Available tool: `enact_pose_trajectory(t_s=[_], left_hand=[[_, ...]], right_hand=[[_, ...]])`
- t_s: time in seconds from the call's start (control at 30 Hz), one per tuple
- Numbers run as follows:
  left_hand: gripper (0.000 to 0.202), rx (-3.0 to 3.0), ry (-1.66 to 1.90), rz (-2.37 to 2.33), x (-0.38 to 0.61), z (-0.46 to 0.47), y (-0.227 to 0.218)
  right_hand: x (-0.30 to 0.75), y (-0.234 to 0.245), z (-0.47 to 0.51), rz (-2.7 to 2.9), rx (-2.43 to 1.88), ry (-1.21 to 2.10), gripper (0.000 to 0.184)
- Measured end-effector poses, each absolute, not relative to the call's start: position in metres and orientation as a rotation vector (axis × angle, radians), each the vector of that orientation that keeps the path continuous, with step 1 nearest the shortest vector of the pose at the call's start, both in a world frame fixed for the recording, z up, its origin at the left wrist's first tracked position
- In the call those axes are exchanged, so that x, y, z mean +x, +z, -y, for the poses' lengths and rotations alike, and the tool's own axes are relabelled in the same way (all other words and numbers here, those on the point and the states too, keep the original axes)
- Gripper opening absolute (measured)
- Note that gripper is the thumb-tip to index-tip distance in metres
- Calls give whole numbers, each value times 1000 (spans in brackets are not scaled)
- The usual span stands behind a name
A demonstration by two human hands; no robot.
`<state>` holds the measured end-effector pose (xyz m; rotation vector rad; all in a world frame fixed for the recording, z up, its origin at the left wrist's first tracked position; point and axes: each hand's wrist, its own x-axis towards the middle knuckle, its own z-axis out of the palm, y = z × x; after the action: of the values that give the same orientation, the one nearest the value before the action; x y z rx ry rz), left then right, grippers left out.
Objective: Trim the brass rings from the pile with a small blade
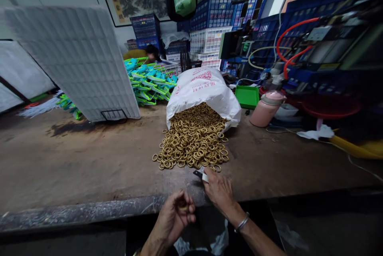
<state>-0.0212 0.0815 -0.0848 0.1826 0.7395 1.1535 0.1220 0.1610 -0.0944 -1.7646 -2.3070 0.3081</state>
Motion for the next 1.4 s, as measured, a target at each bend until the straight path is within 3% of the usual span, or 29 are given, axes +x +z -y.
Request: enact_pose_trajectory(t_s=[0.27, 0.37, 0.53, 0.8, 1.23, 1.4], left_hand=[[28, 474, 1217, -1070, -15, -95, -85], [33, 709, 1243, -1218, -15, -99, -89], [18, 1032, 1280, -1311, -17, -99, -88], [16, 1088, 1323, -1348, -16, -91, -77], [32, 691, 1171, -1097, -21, -84, -92], [32, 688, 1199, -1128, -22, -85, -86]], right_hand=[[132, -95, -157, 2260, -1448, 621, 13], [128, -89, -152, 2245, -1301, 758, 20], [119, -83, -145, 2203, -1190, 1006, 19], [107, -81, -141, 1783, -1138, 1535, 33], [101, -93, -142, 1582, -1237, 1659, 23], [106, -93, -141, 1889, -1302, 1314, 25]])
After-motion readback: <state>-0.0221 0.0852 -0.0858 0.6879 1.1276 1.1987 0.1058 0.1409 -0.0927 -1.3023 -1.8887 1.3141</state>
